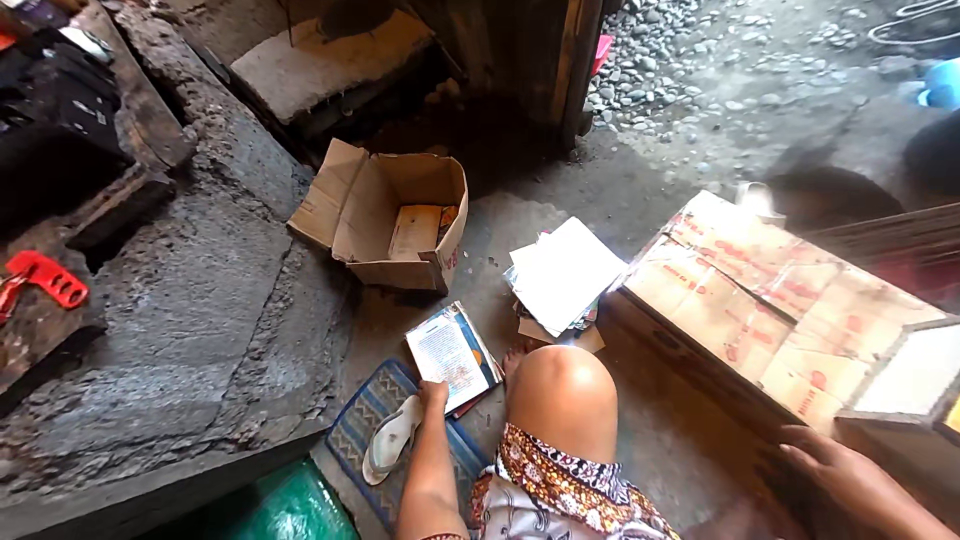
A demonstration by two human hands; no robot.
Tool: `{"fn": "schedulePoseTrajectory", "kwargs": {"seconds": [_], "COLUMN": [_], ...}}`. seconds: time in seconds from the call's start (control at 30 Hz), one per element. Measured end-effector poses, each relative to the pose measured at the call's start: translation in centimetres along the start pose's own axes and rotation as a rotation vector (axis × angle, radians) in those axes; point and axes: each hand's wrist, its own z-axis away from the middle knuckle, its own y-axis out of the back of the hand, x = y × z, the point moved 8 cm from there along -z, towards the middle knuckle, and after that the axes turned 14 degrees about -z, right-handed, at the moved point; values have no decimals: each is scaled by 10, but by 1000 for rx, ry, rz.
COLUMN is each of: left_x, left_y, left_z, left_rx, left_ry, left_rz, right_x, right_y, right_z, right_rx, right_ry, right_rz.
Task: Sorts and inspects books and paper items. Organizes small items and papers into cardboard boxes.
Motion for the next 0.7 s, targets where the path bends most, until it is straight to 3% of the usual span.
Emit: {"fn": "schedulePoseTrajectory", "kwargs": {"seconds": [0.1,0.27,0.4,0.53,0.7], "left_x": [-4,5,15,34,73], "left_y": [8,12,44,99,212], "left_z": [-1,-4,29,67,123], "left_rx": [39,-4,168,318,406], "left_ry": [56,-9,-110,-344,-631], "left_rz": [7,99,154,213,464], "right_x": [-8,-9,-5,-2,-6], "right_y": [-2,-1,0,0,0], "right_z": [0,4,5,6,7], "right_rx": [-24,-35,-49,-53,-62], "right_ry": [-7,-15,-26,-26,-14], "right_rz": [12,13,12,14,0]}}
